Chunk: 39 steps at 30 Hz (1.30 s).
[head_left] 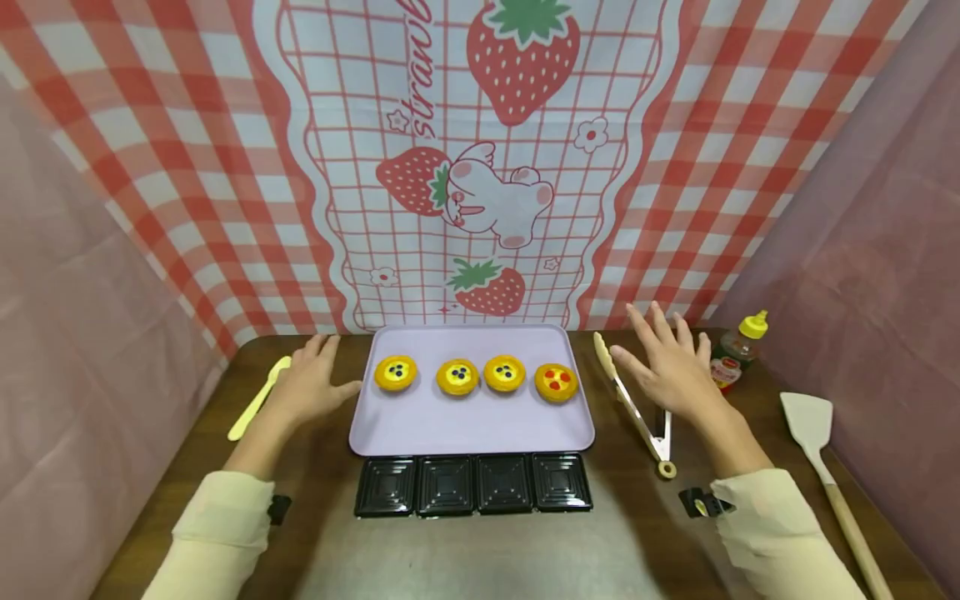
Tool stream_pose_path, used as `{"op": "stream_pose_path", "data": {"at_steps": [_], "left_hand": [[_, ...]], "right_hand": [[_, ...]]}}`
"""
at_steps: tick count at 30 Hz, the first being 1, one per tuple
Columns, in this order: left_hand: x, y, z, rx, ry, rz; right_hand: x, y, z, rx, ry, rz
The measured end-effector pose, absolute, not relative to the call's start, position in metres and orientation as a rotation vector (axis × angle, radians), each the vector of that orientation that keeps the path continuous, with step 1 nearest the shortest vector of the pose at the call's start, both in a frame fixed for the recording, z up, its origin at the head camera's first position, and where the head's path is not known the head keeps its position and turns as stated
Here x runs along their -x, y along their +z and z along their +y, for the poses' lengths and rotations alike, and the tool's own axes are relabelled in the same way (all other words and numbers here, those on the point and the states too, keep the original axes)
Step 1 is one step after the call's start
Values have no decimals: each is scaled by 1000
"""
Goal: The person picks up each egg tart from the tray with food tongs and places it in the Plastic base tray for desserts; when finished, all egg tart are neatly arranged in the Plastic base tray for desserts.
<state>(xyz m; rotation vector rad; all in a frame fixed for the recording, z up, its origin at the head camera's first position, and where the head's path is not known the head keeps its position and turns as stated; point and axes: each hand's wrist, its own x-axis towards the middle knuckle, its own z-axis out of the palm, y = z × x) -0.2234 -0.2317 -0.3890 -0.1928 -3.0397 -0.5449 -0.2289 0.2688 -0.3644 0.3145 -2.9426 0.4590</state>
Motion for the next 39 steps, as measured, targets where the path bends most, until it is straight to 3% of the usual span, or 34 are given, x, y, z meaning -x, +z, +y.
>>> {"op": "stream_pose_path", "data": {"at_steps": [10, 21, 39], "left_hand": [[222, -425, -223, 143, -785, -3128], [226, -451, -220, -19, -1040, -3105], [230, -460, -222, -10, -1104, -2994]], "right_hand": [[222, -395, 255, -450, 479, -2924], [212, -419, 261, -381, 524, -3016], [215, -436, 282, -230, 472, -3028]]}}
